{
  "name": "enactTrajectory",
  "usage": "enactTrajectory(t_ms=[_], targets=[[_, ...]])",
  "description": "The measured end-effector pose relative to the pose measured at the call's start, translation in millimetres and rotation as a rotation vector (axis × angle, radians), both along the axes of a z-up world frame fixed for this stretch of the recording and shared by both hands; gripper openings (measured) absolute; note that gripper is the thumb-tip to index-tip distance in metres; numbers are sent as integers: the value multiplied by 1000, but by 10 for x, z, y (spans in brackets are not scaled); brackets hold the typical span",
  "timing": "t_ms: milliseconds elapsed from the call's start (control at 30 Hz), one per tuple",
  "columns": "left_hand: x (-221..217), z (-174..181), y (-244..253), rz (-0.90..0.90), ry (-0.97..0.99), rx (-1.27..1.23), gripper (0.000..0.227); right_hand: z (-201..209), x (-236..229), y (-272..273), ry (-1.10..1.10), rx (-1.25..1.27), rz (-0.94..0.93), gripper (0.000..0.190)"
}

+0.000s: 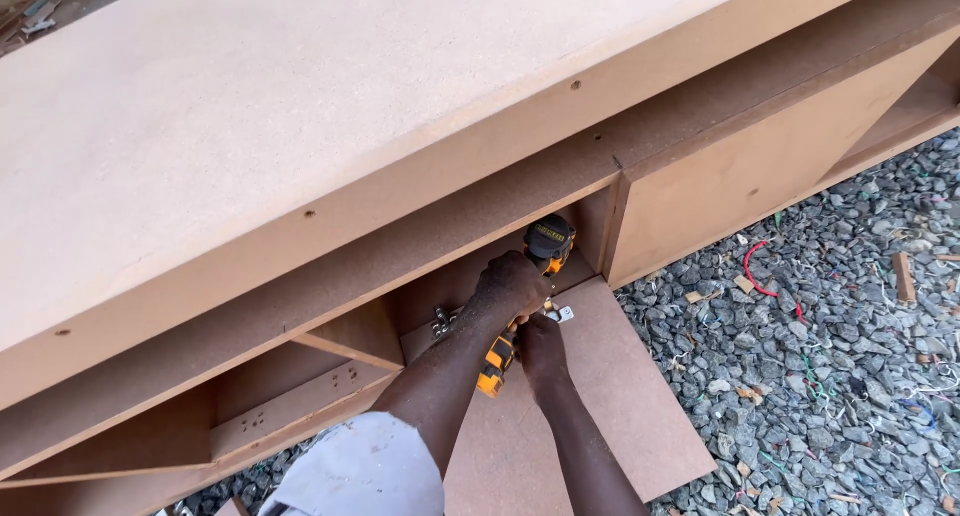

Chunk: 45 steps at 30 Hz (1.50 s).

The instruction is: Attaching metal hinges to a wooden cabinet door and frame using a power drill

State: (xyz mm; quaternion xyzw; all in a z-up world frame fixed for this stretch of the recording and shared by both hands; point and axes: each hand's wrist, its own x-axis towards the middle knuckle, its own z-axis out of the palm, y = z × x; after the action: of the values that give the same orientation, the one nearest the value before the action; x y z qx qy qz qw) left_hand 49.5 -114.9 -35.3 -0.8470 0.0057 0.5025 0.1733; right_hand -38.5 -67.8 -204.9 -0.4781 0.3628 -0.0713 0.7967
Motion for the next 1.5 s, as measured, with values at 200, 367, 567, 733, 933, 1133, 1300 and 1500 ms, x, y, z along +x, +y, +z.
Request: enactTrajectory(t_ms=[200,367,567,733,933,1133,1300,1500], targets=[[174,-225,134,103,99,-155,74,607,-39,-620,235,-758,-141,19],[298,-405,305,228,213,-359,67,71,272,-920,172,-1014,152,16],[454,-604,499,347,334,-568,61,186,284,-987,198,-1118,270,24],[483,-793,837,437,433,-731,58,465,203,-911,164,-1164,274,25],[621,-982,1242,564,565,-924,55,446,-56,-788,156,-913,75,28],[732,-1221,1299,681,714,-1118,54,336,-431,-351,4,184,-282,27],[276,-697,1073,683,227,-1005,40,718,-476,-125,32,371,-213,33],[149,-485,1058,673,178,-1009,39,771,-288,-141,107,147,-245,25]])
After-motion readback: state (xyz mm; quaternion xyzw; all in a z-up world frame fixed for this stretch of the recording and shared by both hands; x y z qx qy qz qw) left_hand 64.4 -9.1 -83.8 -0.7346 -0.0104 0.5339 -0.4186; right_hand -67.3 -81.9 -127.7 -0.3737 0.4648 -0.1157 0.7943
